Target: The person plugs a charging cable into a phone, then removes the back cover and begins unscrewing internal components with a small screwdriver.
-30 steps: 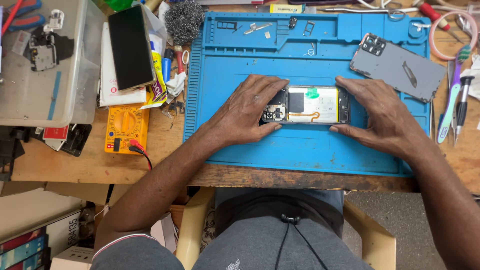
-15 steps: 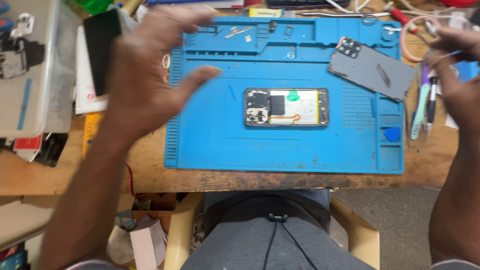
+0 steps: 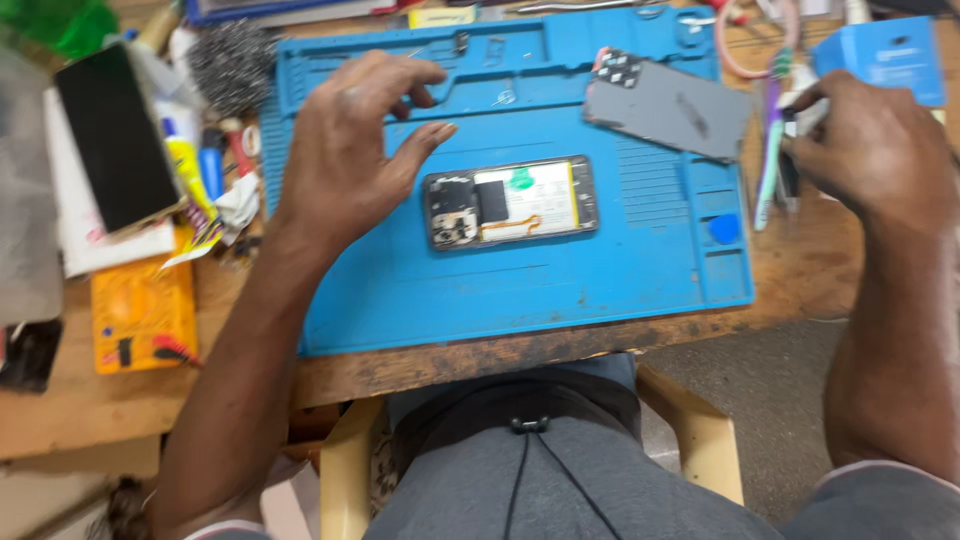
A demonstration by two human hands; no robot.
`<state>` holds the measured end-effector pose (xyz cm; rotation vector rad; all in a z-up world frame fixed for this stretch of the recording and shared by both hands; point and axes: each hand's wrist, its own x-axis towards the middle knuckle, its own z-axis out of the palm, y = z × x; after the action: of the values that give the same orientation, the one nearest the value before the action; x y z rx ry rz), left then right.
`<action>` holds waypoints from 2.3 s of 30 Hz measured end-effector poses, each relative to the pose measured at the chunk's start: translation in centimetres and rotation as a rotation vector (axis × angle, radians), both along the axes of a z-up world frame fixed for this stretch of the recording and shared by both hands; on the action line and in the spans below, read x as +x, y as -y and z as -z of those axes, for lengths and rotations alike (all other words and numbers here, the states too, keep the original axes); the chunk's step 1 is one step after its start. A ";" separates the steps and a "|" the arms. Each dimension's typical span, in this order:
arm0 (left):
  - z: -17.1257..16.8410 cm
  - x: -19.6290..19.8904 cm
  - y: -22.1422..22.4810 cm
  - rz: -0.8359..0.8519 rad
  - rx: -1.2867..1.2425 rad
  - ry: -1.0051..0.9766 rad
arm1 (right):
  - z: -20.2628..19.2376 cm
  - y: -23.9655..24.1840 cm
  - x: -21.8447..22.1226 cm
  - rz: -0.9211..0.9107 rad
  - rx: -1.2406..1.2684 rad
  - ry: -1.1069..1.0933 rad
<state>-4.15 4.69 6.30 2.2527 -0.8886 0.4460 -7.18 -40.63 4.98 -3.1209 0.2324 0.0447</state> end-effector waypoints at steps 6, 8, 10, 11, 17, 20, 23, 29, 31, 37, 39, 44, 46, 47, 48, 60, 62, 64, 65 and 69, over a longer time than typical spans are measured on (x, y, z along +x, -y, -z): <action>1.6 0.5 -2.4 0.101 0.173 -0.379 | 3.3 -2.1 0.8 -0.137 0.388 0.240; 1.8 -0.1 -3.0 0.133 0.280 -0.461 | 2.8 -4.9 1.0 -0.204 0.576 0.313; 2.2 -0.5 -2.8 0.148 0.336 -0.451 | 2.4 -8.1 1.2 -0.281 0.774 0.346; 2.6 -0.7 -2.5 0.143 0.339 -0.396 | 2.2 -8.5 1.1 -0.323 0.862 0.352; 4.6 -0.9 -1.0 0.075 0.363 -0.377 | -0.2 -12.8 -0.3 -0.550 1.172 0.298; 4.8 -0.6 -1.7 0.116 0.316 -0.334 | -0.5 -15.4 -0.3 -0.654 1.278 0.282; 5.0 0.4 -1.9 0.190 0.131 -0.293 | -0.7 -17.3 0.4 -0.745 1.352 0.279; 5.7 0.4 0.7 0.456 -0.453 -0.484 | 0.6 -19.9 1.9 -0.902 1.411 0.295; 6.1 0.0 1.3 0.454 -0.515 -0.551 | 1.4 -20.7 2.5 -0.930 1.381 0.317; 6.9 0.2 1.9 0.241 -0.570 -0.572 | 0.5 -22.2 3.1 -0.950 1.072 0.376; 7.3 0.2 2.0 0.237 -0.605 -0.593 | 0.1 -22.4 2.3 -0.914 0.982 0.389; 7.2 0.7 1.6 0.182 -0.467 -0.581 | 0.7 -22.9 2.5 -0.979 0.877 0.501; 7.2 0.8 1.4 0.179 -0.454 -0.555 | 1.1 -23.0 2.7 -1.012 0.843 0.534; 7.3 1.0 1.4 0.169 -0.445 -0.551 | 1.2 -23.0 2.8 -1.018 0.839 0.536; 7.4 1.0 1.4 0.160 -0.436 -0.552 | 1.4 -23.0 2.8 -1.020 0.834 0.534; 8.2 1.5 1.2 0.148 -0.427 -0.569 | 3.2 -22.6 3.3 -1.000 0.777 0.523; 8.3 1.5 1.2 0.140 -0.411 -0.562 | 3.2 -22.5 3.3 -1.011 0.787 0.542; 8.3 1.6 1.2 0.135 -0.396 -0.561 | 3.4 -22.5 3.2 -0.979 0.810 0.506; 8.3 1.6 1.2 0.133 -0.390 -0.564 | 3.4 -22.5 3.2 -0.974 0.809 0.507; 8.3 1.6 1.2 0.102 -0.350 -0.563 | 3.4 -22.4 3.1 -0.990 0.776 0.569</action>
<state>-2.53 3.46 -1.97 1.8521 -0.5720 -0.0833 -4.10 -18.18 1.54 -2.0598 -1.0361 -0.5668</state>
